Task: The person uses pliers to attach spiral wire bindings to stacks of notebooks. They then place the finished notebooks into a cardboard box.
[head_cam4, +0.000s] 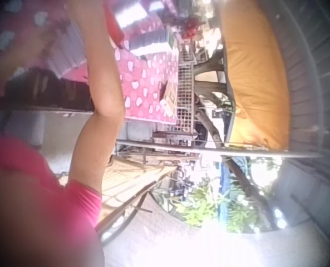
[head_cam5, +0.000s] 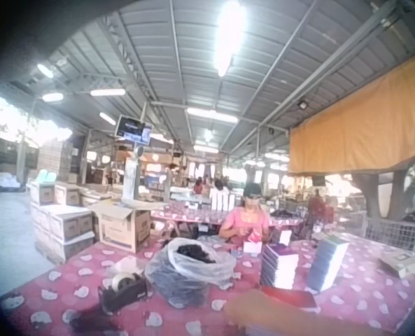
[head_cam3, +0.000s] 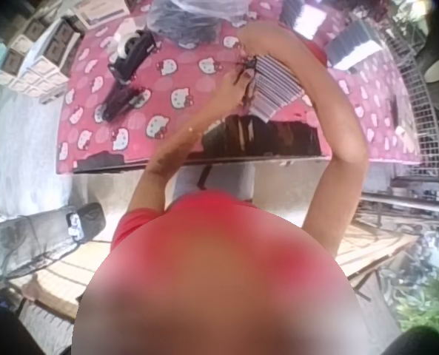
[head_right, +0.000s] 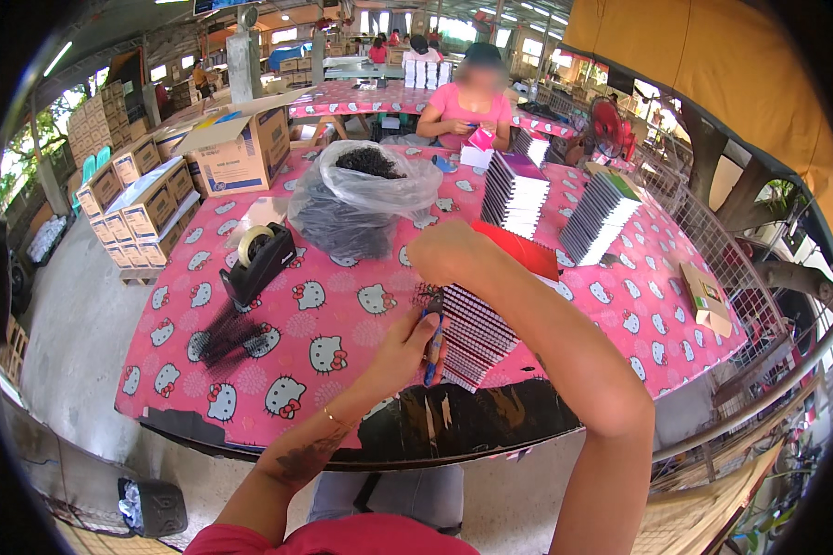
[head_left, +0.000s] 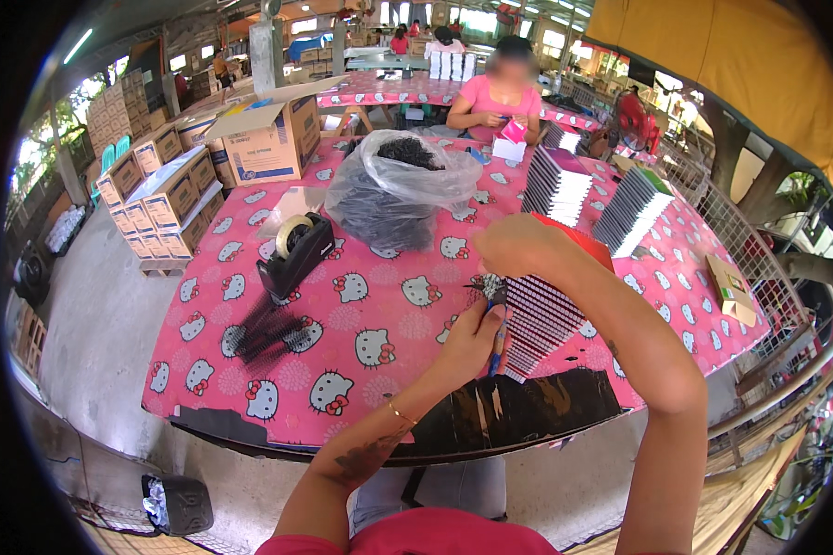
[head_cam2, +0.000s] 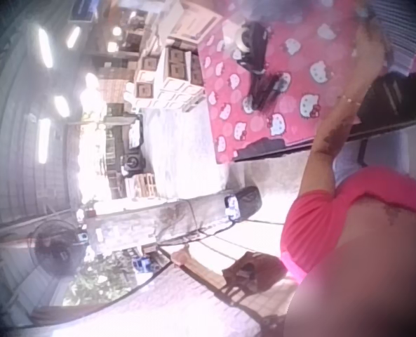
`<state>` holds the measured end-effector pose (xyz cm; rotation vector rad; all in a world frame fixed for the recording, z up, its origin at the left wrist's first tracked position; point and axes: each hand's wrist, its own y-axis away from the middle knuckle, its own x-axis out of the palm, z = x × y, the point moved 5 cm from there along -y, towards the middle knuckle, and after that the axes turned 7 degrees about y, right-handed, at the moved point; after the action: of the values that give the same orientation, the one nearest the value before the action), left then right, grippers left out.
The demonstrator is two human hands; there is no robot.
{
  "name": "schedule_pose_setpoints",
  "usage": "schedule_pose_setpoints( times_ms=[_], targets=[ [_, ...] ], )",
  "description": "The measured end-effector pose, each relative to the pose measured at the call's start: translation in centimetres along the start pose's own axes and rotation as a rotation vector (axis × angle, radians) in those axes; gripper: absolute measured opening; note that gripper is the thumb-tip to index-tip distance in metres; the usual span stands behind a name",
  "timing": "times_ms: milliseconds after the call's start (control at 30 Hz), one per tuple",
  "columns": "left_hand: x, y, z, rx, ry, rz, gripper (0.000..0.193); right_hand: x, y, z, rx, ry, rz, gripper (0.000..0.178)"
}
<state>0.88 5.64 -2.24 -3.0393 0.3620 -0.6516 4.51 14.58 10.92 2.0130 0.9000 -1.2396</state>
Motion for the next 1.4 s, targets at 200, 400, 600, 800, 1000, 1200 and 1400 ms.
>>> schedule_pose_setpoints(
  times_ms=[200,400,600,800,1000,1200,1400],
  targets=[
    [-0.4,0.6,0.8,-0.061,0.084,-0.052,0.049,0.0,-0.6,0.5,0.043,-0.065,0.077,0.026],
    [-0.7,-0.2,0.4,-0.025,0.007,-0.057,0.044,0.2,-0.4,0.9,-0.016,0.013,0.109,0.03],
    [-1.1,0.0,0.9,-0.054,-0.072,0.017,0.041,1.1,-0.8,0.4,0.026,0.015,0.062,0.018],
    [-1.5,0.2,1.7,-0.092,0.046,-0.057,0.043,0.3,-1.0,1.8,0.041,0.049,0.135,0.018],
    [-1.5,-0.5,1.3,-0.035,-0.007,0.018,0.043,0.8,-1.0,1.7,0.004,0.068,0.117,0.02],
    [-0.9,0.8,1.8,-0.086,-0.012,-0.039,0.04,1.7,-1.4,1.0,0.04,0.024,0.083,0.019],
    [-1.8,0.0,2.1,-0.096,0.035,-0.058,0.044,1.1,-1.6,2.5,0.015,0.093,0.062,0.017]
  ],
)
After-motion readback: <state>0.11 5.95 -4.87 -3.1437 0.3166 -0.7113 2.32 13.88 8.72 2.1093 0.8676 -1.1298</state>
